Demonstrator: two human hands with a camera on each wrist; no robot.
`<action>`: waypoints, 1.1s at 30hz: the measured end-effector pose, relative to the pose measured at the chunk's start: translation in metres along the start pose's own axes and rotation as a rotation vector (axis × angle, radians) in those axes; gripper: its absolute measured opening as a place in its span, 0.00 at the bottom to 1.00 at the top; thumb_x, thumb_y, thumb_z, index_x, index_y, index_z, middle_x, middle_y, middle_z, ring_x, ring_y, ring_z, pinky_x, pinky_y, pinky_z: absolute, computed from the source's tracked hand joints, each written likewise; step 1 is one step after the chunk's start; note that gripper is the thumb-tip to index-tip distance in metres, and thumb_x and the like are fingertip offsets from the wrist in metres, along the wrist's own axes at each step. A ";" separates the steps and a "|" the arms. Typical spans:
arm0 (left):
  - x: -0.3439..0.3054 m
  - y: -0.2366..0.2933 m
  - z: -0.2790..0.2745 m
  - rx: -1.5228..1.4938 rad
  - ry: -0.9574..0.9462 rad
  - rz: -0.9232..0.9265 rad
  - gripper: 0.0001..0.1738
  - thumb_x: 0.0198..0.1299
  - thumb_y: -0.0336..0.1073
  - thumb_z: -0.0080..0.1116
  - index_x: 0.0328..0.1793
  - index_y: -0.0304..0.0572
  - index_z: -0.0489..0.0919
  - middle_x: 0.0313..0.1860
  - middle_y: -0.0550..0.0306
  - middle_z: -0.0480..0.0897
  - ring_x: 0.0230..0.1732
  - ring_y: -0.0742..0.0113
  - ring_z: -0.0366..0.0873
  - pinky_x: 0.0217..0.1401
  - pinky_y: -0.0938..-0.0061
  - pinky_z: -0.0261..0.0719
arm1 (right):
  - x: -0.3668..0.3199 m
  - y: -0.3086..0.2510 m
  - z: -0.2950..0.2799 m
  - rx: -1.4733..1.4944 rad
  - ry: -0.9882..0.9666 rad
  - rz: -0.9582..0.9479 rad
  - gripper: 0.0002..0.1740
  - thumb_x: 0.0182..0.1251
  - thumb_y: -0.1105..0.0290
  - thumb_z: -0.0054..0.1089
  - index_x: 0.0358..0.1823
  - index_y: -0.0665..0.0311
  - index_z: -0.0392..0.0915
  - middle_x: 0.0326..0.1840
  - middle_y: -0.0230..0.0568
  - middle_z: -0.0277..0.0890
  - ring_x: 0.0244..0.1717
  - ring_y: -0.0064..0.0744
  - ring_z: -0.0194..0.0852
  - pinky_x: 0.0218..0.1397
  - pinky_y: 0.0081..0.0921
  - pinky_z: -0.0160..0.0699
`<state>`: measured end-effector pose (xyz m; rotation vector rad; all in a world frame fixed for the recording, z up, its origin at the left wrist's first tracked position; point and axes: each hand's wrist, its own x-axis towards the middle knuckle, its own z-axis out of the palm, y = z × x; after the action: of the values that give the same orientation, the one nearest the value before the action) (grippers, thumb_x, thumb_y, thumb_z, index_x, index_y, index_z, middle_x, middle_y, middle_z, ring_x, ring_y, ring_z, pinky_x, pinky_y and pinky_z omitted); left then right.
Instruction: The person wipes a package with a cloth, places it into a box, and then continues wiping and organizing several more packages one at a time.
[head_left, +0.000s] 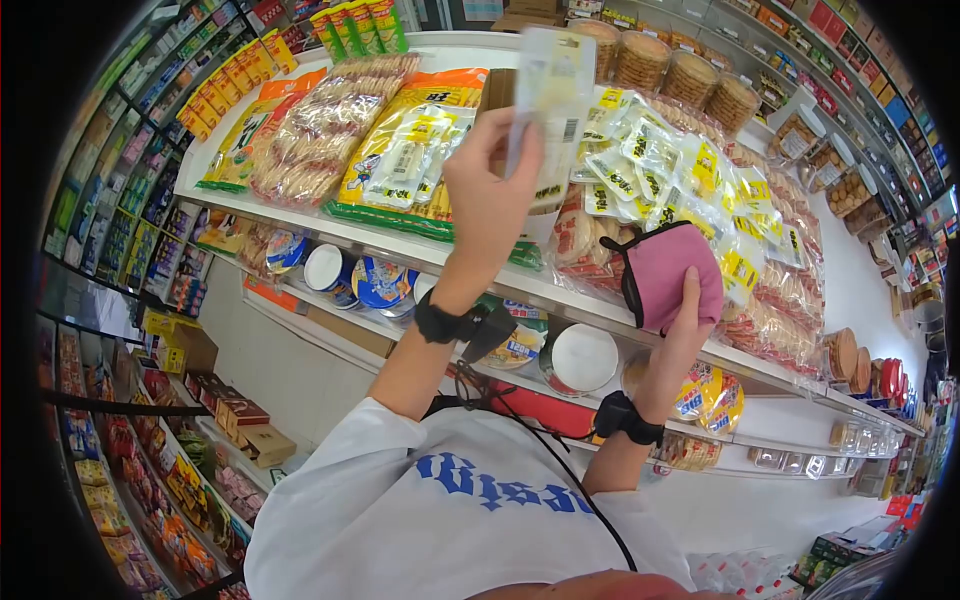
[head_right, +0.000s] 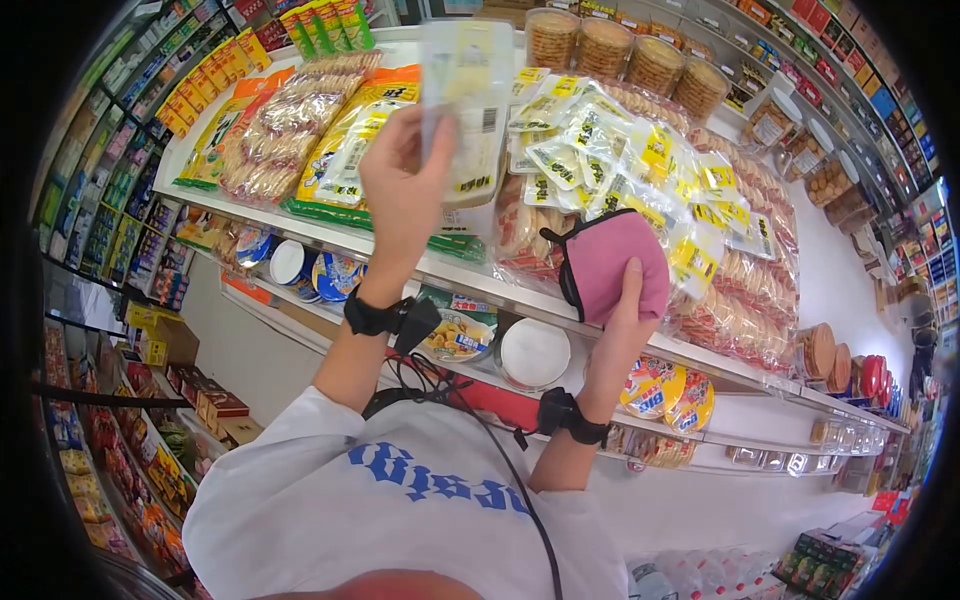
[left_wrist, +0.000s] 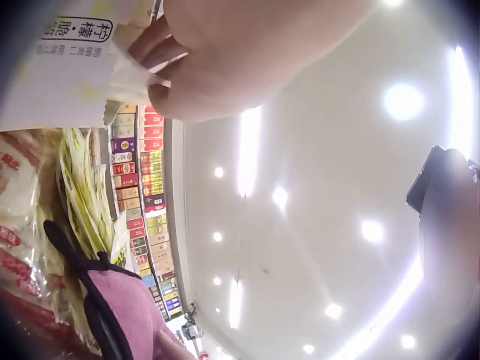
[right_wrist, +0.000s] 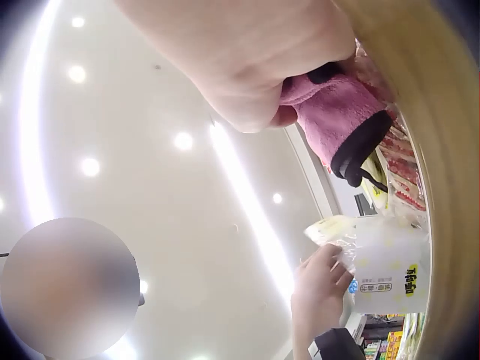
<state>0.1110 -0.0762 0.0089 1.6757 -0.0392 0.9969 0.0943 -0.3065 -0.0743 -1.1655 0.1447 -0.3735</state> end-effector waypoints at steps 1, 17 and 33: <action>-0.001 0.005 -0.003 -0.121 0.004 -0.036 0.13 0.71 0.31 0.62 0.57 0.30 0.78 0.43 0.52 0.88 0.40 0.74 0.85 0.43 0.76 0.81 | 0.002 -0.006 0.003 0.004 0.038 0.032 0.21 0.77 0.66 0.62 0.64 0.70 0.77 0.61 0.37 0.82 0.58 0.24 0.79 0.63 0.25 0.74; -0.044 0.012 -0.026 -0.775 -0.139 -0.559 0.30 0.77 0.32 0.53 0.82 0.39 0.62 0.73 0.56 0.74 0.72 0.70 0.71 0.74 0.72 0.69 | -0.006 -0.009 -0.004 0.091 0.220 0.064 0.21 0.74 0.66 0.66 0.64 0.67 0.78 0.60 0.37 0.82 0.58 0.24 0.80 0.63 0.26 0.77; -0.106 0.017 0.038 -0.677 -0.619 -0.610 0.31 0.83 0.38 0.41 0.86 0.35 0.54 0.85 0.53 0.59 0.85 0.67 0.51 0.85 0.72 0.46 | -0.022 0.023 0.015 -0.134 -0.265 -0.082 0.26 0.86 0.64 0.43 0.76 0.73 0.63 0.73 0.49 0.70 0.71 0.39 0.69 0.75 0.33 0.63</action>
<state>0.0564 -0.1610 -0.0444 1.1794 -0.2314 -0.0352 0.0830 -0.2779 -0.0915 -1.3452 -0.1114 -0.2812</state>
